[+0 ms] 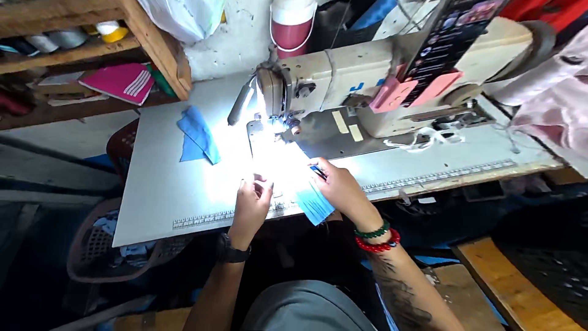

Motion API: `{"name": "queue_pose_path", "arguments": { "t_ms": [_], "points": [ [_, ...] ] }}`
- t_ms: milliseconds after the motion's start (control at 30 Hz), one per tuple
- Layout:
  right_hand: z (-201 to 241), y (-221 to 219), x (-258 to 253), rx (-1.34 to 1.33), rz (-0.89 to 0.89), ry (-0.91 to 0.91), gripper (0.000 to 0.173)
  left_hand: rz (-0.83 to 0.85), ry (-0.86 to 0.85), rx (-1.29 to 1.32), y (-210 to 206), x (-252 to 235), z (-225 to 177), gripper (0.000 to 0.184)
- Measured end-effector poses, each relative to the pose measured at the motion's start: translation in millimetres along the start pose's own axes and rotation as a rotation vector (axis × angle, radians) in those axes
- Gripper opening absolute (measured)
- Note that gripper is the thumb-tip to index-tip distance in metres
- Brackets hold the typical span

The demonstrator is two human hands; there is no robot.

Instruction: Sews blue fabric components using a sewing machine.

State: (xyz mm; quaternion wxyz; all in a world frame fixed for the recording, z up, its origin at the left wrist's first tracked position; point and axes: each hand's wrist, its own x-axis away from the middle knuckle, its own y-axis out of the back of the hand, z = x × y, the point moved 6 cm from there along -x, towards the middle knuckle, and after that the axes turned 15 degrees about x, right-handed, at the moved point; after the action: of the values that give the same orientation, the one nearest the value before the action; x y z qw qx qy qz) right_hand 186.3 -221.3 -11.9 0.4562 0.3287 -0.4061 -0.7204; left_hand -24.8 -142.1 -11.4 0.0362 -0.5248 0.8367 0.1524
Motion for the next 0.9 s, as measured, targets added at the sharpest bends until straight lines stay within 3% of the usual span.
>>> {"name": "queue_pose_path", "arguments": {
  "t_ms": [67,167,467,600,667,733,833,900],
  "points": [
    [-6,2,2,0.017,0.003,-0.005,0.020,0.092,-0.146,-0.189,-16,5,-7,0.025],
    [-12,7,3,0.043,0.016,-0.011,0.021,0.304,-0.232,-0.394,-49,13,-7,0.026],
    [-30,16,-2,0.191,-0.029,0.037,0.026,0.518,-0.211,-0.529,-77,16,-11,0.035],
    [-65,37,-18,0.307,-0.118,0.008,0.031,0.604,-0.121,-0.480,-85,8,-15,0.038],
    [-92,45,-22,0.385,-0.116,-0.037,0.030,0.571,-0.121,-0.445,-72,0,-17,0.036],
    [-119,56,-17,0.439,-0.153,-0.056,0.030,0.437,-0.161,-0.492,-43,-14,-17,0.031],
    [-133,83,6,0.409,-0.271,-0.037,0.028,0.167,-0.256,-0.716,26,-46,-14,0.020],
    [-124,94,23,0.362,-0.318,-0.024,0.028,0.031,-0.205,-0.759,79,-65,-9,0.029]
  ]
}}
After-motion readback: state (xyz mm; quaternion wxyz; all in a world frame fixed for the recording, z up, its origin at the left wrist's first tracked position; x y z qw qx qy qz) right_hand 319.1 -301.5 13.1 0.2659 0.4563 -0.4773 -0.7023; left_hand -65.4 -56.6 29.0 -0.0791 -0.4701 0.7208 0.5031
